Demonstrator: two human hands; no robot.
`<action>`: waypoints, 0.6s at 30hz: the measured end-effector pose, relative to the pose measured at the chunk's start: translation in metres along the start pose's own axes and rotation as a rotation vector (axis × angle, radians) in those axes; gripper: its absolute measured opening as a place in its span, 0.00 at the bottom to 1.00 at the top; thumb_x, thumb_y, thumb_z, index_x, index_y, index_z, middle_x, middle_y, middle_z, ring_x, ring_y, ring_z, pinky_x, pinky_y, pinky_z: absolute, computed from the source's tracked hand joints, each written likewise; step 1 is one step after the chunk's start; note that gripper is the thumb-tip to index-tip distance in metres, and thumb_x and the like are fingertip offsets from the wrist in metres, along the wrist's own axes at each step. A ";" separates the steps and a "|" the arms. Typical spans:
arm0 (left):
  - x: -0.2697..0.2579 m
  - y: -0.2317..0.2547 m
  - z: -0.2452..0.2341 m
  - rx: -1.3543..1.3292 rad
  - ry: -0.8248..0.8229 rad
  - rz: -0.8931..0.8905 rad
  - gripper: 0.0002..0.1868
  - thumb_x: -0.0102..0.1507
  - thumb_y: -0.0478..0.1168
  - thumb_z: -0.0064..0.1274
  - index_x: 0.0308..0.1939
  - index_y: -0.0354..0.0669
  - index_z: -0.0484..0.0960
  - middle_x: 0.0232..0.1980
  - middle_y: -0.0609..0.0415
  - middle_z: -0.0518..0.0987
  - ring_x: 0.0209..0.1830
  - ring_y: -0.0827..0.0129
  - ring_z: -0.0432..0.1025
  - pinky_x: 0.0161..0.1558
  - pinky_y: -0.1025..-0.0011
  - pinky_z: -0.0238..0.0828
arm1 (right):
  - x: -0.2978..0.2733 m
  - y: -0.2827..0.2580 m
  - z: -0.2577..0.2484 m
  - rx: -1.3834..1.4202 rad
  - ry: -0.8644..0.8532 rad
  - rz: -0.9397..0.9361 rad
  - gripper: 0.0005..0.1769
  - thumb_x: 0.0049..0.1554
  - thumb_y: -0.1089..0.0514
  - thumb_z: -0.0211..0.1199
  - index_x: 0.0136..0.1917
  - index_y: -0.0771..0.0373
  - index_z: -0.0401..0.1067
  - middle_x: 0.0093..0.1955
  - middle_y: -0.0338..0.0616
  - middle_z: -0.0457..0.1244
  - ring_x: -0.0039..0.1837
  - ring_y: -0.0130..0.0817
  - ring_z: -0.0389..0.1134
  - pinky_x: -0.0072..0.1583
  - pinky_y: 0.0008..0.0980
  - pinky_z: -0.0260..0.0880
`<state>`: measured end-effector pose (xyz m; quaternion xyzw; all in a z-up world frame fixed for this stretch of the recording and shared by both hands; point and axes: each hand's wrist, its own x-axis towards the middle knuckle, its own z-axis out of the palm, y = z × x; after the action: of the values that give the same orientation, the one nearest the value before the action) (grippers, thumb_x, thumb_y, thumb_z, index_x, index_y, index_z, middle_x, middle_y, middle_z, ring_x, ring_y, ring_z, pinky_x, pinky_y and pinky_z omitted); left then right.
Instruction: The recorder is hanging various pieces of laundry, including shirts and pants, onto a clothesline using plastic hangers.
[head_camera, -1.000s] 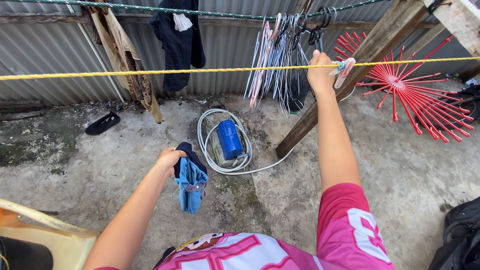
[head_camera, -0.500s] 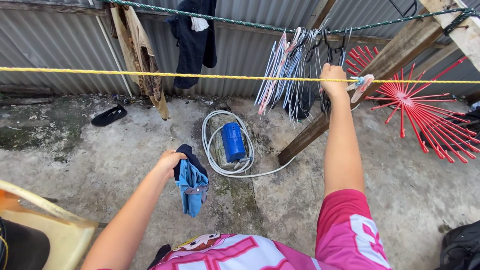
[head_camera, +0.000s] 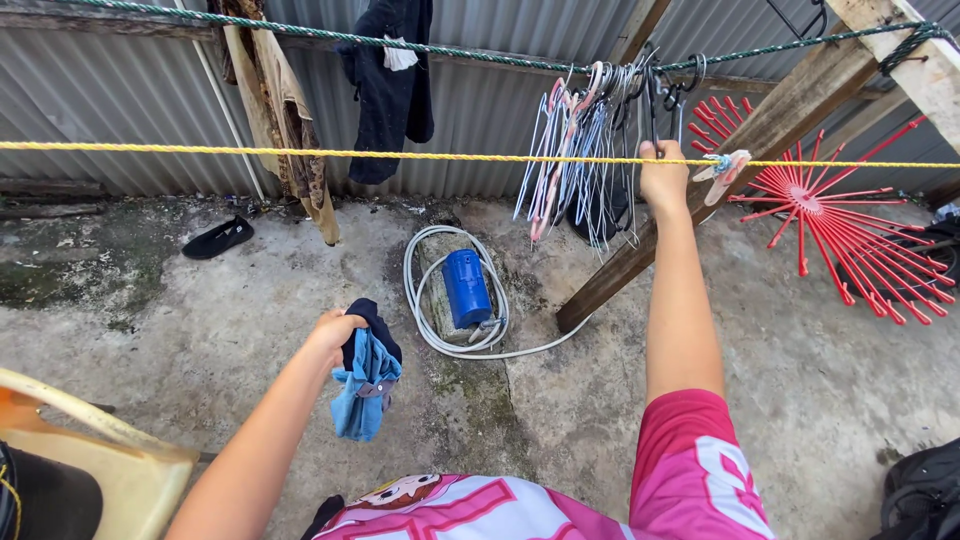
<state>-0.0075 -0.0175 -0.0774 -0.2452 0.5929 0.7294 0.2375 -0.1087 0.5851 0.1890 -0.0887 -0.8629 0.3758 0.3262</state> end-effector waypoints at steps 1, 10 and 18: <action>-0.002 0.004 0.000 -0.002 0.000 0.000 0.10 0.56 0.26 0.57 0.40 0.33 0.76 0.33 0.45 0.79 0.28 0.57 0.75 0.31 0.54 0.76 | -0.005 -0.008 -0.001 0.000 -0.001 -0.002 0.16 0.67 0.49 0.61 0.56 0.65 0.70 0.39 0.47 0.63 0.38 0.40 0.64 0.40 0.40 0.63; 0.005 0.023 -0.001 -0.056 0.075 0.024 0.09 0.58 0.27 0.55 0.42 0.34 0.75 0.35 0.44 0.81 0.30 0.56 0.78 0.33 0.54 0.77 | -0.040 -0.075 -0.008 -0.346 0.102 -0.215 0.28 0.59 0.63 0.67 0.70 0.60 0.62 0.51 0.51 0.65 0.52 0.49 0.69 0.53 0.47 0.68; 0.007 0.042 0.004 -0.164 0.018 0.050 0.09 0.57 0.27 0.55 0.41 0.30 0.76 0.34 0.43 0.80 0.29 0.53 0.77 0.31 0.51 0.77 | -0.006 0.009 0.023 -0.293 -0.078 -0.307 0.23 0.59 0.66 0.65 0.67 0.58 0.70 0.53 0.46 0.68 0.52 0.41 0.72 0.53 0.42 0.72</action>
<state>-0.0399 -0.0209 -0.0493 -0.2553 0.5390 0.7791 0.1928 -0.1198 0.5751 0.1684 0.0119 -0.9236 0.1952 0.3297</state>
